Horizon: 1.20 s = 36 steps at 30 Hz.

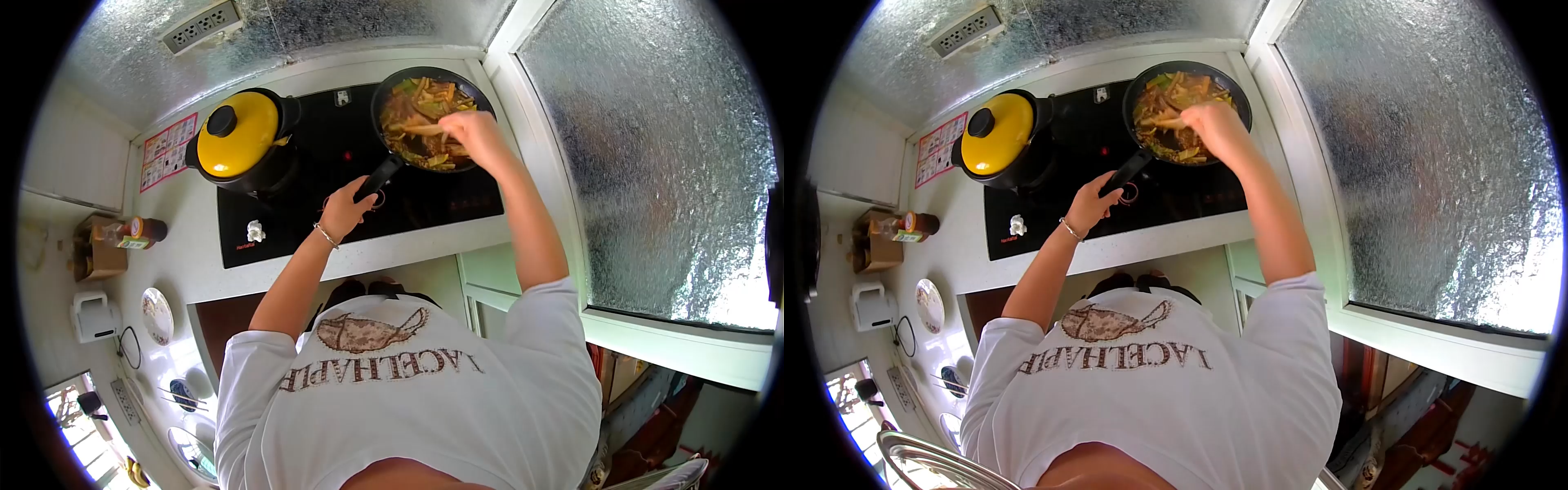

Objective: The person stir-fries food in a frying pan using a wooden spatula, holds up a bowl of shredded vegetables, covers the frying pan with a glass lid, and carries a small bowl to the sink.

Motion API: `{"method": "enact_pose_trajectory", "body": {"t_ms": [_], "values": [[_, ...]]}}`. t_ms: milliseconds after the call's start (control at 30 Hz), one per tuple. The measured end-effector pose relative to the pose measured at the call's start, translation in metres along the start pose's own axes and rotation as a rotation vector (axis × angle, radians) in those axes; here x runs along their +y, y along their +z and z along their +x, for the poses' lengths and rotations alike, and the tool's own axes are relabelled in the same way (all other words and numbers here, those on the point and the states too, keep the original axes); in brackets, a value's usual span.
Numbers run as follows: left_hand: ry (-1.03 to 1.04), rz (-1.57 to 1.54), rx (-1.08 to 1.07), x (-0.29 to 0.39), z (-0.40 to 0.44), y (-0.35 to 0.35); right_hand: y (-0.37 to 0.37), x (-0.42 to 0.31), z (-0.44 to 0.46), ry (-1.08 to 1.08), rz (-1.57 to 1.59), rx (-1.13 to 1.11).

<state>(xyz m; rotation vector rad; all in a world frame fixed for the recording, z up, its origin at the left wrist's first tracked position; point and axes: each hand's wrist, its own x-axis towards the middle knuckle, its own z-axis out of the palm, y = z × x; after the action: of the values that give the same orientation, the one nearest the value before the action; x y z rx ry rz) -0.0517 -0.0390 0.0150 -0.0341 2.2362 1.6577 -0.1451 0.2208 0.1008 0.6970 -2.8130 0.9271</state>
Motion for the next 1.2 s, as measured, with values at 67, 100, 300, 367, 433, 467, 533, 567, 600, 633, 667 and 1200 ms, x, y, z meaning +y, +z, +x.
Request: {"method": "enact_pose_trajectory", "body": {"t_ms": [67, 100, 300, 367, 433, 467, 533, 567, 600, 633, 667, 1200], "values": [[0.004, 0.002, 0.006, -0.001, 0.001, 0.0, -0.003, 0.013, 0.011, 0.082, 0.036, 0.077], [0.005, -0.008, 0.009, -0.002, 0.002, 0.001, -0.007, 0.012, 0.015, 0.155, 0.109, 0.092], [0.001, -0.005, 0.01, -0.001, 0.0, 0.002, 0.026, 0.007, 0.043, 0.321, 0.394, 0.279], [-0.011, -0.002, 0.011, 0.0, 0.001, 0.001, 0.046, 0.033, 0.049, 0.321, 0.372, 0.314], [-0.012, -0.035, 0.007, 0.001, -0.001, 0.002, 0.042, 0.059, 0.045, 0.407, 0.305, 0.344], [-0.012, -0.033, 0.004, -0.001, -0.001, 0.001, 0.035, 0.069, 0.041, 0.433, 0.357, 0.377], [-0.004, -0.017, 0.009, -0.004, 0.002, 0.001, 0.005, 0.061, 0.03, 0.487, 0.413, 0.346], [-0.006, -0.023, 0.013, -0.003, 0.001, 0.002, -0.005, 0.062, 0.025, 0.51, 0.499, 0.316], [-0.008, -0.008, 0.008, -0.003, 0.0, 0.001, -0.017, 0.057, 0.022, 0.507, 0.499, 0.311], [-0.008, 0.007, 0.003, -0.002, 0.001, 0.0, -0.03, 0.052, 0.02, 0.473, 0.464, 0.149], [-0.01, 0.006, 0.004, -0.003, 0.0, 0.0, -0.039, 0.045, 0.016, 0.441, 0.428, -0.011], [-0.05, 0.061, 0.008, -0.004, 0.004, 0.0, -0.034, -0.004, 0.007, -0.066, -0.088, -0.253]]}}
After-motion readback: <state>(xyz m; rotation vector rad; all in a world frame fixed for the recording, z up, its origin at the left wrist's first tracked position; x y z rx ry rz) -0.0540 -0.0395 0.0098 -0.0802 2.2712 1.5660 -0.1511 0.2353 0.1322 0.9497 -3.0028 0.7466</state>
